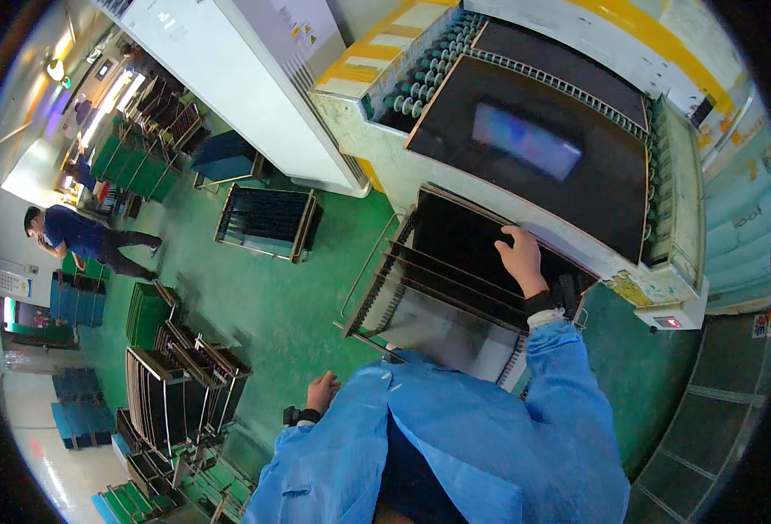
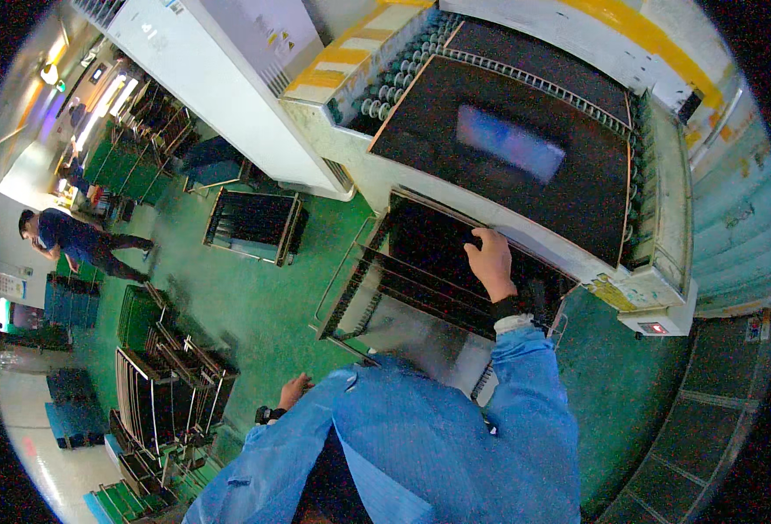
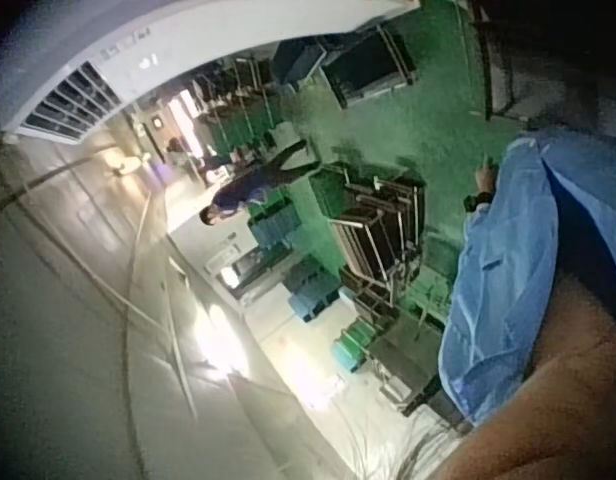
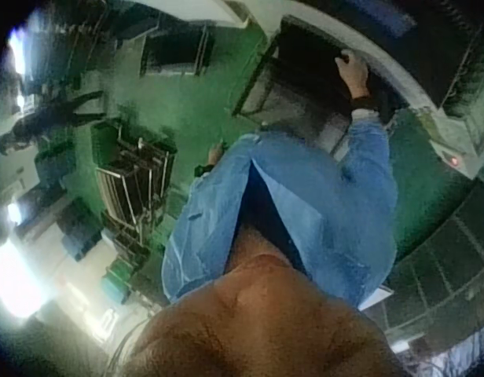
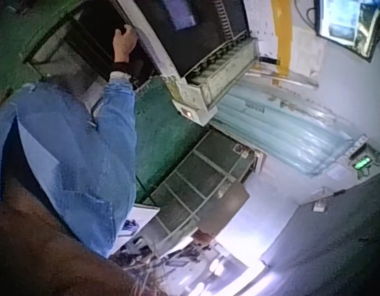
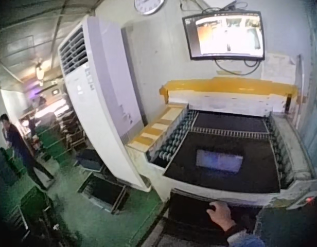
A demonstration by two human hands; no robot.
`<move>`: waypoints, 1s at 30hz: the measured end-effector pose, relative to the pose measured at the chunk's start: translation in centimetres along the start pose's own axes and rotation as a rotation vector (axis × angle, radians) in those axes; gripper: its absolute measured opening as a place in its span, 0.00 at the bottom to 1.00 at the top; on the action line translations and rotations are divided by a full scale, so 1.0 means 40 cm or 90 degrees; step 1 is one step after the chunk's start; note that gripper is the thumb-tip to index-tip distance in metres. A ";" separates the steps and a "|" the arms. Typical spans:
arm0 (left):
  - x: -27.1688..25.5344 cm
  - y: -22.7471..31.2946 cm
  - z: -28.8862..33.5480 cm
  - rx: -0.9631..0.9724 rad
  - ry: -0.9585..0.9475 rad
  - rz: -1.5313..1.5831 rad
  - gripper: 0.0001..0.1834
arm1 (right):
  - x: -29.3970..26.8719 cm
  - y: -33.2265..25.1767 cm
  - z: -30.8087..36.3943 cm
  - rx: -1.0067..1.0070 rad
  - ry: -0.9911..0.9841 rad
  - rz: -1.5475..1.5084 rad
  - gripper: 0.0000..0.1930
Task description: Placing various panels and components into a processing machine on a fabrication floor.
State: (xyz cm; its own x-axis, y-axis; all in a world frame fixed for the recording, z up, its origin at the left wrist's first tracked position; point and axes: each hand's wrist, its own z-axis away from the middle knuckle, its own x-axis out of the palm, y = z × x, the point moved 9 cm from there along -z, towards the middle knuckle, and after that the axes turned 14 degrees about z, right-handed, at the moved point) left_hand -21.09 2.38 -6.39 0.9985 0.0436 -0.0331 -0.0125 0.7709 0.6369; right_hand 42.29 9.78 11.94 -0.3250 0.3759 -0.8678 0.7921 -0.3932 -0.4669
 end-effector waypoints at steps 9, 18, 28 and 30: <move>-0.008 -0.024 0.023 -0.005 0.013 0.008 0.21 | 0.024 -0.023 -0.018 -0.048 -0.015 0.188 0.17; -0.001 -0.018 0.040 0.019 0.005 -0.019 0.20 | 0.051 -0.068 0.018 -0.034 -0.102 0.030 0.16; -0.028 -0.049 0.016 -0.018 0.024 0.059 0.18 | 0.154 -0.142 0.125 -0.084 -0.284 0.104 0.11; -0.030 -0.064 0.011 -0.006 0.038 0.067 0.18 | 0.143 -0.153 0.123 -0.126 -0.254 0.096 0.11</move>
State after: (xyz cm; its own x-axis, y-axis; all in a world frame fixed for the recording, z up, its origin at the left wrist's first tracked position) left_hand -22.23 0.08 -7.65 0.9868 0.1616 -0.0127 -0.1173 0.7658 0.6323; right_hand 33.04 10.20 9.01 -0.3417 -0.0402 -0.9390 0.9162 -0.2370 -0.3233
